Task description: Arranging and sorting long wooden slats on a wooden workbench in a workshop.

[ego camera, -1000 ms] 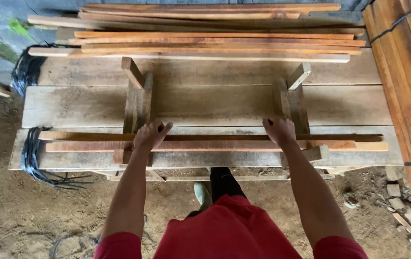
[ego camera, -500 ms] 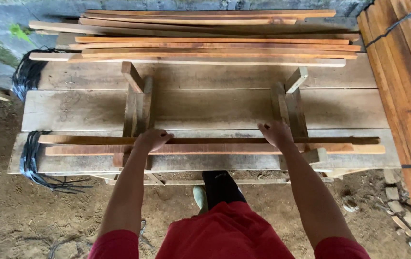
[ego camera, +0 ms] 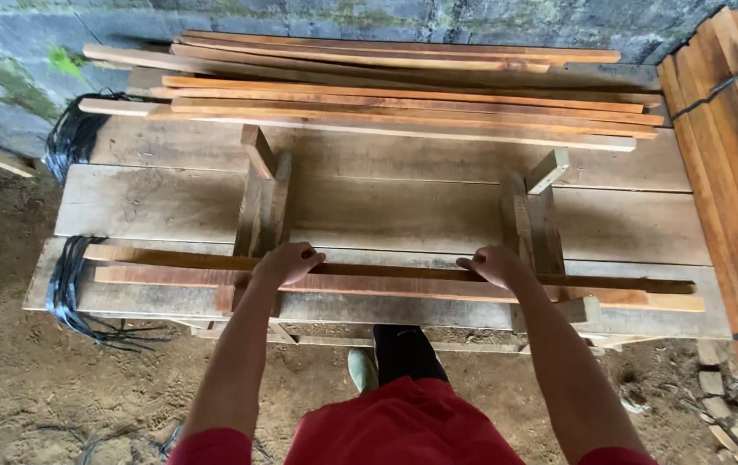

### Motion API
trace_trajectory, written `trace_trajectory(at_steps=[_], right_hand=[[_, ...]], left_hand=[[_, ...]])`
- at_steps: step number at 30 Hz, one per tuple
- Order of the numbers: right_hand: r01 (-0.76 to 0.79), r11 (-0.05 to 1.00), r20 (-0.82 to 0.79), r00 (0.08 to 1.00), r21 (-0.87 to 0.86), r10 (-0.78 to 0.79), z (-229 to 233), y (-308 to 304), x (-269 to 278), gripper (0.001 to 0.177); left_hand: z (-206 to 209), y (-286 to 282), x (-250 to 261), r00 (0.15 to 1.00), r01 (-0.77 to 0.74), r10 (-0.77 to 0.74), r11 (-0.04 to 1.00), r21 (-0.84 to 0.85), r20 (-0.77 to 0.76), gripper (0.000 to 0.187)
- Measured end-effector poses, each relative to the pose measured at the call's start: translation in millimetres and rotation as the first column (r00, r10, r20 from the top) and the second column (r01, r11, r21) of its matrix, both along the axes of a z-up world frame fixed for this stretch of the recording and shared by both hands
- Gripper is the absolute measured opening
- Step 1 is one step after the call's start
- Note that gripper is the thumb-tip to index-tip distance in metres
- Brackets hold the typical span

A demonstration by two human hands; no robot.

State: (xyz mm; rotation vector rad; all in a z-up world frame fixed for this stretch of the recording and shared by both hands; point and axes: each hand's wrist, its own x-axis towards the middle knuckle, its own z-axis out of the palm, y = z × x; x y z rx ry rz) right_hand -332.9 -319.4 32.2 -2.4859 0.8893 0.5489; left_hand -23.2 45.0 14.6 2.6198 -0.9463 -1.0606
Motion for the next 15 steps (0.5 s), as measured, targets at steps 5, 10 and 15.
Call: trace_trajectory(at_steps=[5, 10, 15], right_hand=[[0.015, 0.999, 0.053, 0.998, -0.04, -0.013, -9.0, -4.7, -3.3, 0.052], [0.029, 1.0, 0.089, 0.996, 0.004, -0.029, -15.9, -6.9, -0.6, 0.053], [-0.001, 0.999, 0.055, 0.998, -0.043, 0.003, 14.7, 10.8, -4.6, 0.052]], left_hand=[[3.6, -1.3, -3.5, 1.0, 0.021, -0.022, 0.999, 0.032, 0.005, 0.064], [8.7, -5.5, -3.1, 0.998, 0.066, -0.066, 0.997, 0.033, 0.012, 0.066], [15.6, 0.6, -12.5, 0.997, -0.071, 0.074, 0.994, -0.079, 0.032, 0.053]])
